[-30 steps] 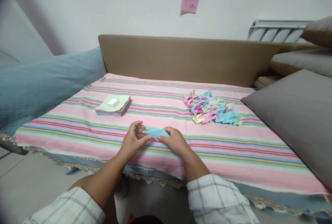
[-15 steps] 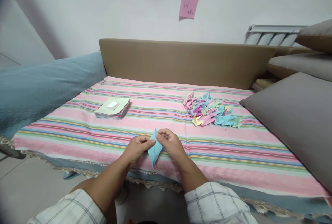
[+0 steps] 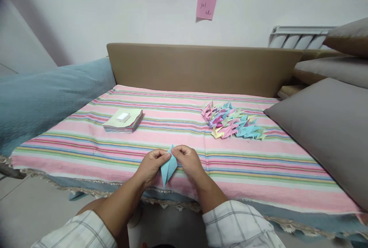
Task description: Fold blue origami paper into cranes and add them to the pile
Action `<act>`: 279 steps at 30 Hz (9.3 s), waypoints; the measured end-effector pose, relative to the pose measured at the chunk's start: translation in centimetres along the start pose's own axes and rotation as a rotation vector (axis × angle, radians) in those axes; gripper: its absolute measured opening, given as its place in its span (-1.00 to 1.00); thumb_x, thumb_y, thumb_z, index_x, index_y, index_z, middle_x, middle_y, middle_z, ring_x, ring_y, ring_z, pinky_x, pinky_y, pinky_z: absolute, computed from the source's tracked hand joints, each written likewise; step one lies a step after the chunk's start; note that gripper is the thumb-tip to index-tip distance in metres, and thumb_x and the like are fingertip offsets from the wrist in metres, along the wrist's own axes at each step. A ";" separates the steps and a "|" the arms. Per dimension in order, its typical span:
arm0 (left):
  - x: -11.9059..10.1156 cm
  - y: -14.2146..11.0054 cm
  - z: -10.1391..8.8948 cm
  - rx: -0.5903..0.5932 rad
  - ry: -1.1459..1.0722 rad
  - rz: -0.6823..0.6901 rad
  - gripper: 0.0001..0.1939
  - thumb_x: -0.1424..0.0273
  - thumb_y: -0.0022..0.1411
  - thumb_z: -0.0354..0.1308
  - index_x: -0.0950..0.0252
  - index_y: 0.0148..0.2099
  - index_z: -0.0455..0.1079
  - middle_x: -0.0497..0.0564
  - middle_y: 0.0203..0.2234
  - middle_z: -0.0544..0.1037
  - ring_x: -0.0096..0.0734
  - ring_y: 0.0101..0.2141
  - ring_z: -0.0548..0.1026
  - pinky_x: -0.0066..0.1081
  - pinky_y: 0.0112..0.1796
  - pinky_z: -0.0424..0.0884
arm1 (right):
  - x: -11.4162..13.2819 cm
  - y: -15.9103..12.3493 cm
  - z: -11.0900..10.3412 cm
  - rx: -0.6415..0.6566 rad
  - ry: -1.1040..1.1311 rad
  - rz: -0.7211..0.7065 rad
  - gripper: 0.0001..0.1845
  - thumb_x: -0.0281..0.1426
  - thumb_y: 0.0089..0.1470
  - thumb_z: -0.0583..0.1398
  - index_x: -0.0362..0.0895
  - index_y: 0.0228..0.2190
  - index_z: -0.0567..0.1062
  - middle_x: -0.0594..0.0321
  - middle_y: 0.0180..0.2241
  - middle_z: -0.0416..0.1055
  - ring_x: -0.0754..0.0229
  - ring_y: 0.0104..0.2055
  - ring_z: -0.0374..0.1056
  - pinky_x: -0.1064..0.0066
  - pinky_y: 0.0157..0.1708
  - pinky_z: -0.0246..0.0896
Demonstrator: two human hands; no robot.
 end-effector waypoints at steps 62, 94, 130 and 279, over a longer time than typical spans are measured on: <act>0.1 0.2 0.1 0.140 0.161 -0.048 -0.59 0.13 -0.14 0.31 0.38 -0.42 0.36 -0.09 -0.60 0.42 -0.57 -0.57 0.32 -0.52 -0.49 0.21 | 0.0 0.5 -0.4 -0.191 -0.127 -0.080 -0.63 -0.07 -0.11 0.21 -0.13 -0.56 0.36 0.43 -0.67 0.20 0.33 -0.60 0.10 0.48 -0.56 0.01; 3.7 -0.4 -0.3 0.250 1.741 0.618 -0.05 -0.18 0.02 -0.06 0.39 0.27 -0.02 0.21 0.24 0.05 -0.03 0.23 -0.02 -0.04 0.17 -0.07 | 0.4 0.8 -3.5 -0.333 -1.210 -0.290 -0.81 -0.35 0.08 0.06 -0.12 -0.36 0.45 0.14 -0.29 0.46 0.10 -0.19 0.31 0.27 -0.20 0.14; 3.6 -0.6 -0.2 0.224 1.689 0.634 -0.22 0.08 0.08 0.01 0.40 0.25 0.03 0.17 0.21 0.12 -0.08 0.22 0.02 -0.09 0.18 -0.08 | -3.5 -2.0 -0.4 0.057 -1.397 -0.347 -0.27 -0.09 0.16 -0.10 -0.20 0.23 -0.13 -0.01 0.22 0.01 0.06 0.26 -0.08 -0.03 0.20 -0.55; 2.8 -2.1 -3.3 0.097 1.793 0.721 -0.33 -0.07 0.07 0.01 0.08 0.19 0.16 0.12 0.20 0.15 0.02 0.18 0.10 0.09 0.11 -0.05 | -3.7 -1.2 -0.9 -0.394 -1.252 -0.186 -0.62 -0.35 0.17 -0.04 -0.06 0.00 0.35 0.12 0.00 0.37 0.13 0.14 0.12 0.10 0.15 -0.27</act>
Point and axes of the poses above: each hand's wrist, its own y-axis towards the middle knuckle, its own z-axis out of the palm, x = y × z, the point moved 2 cm from there along y, towards the middle knuckle
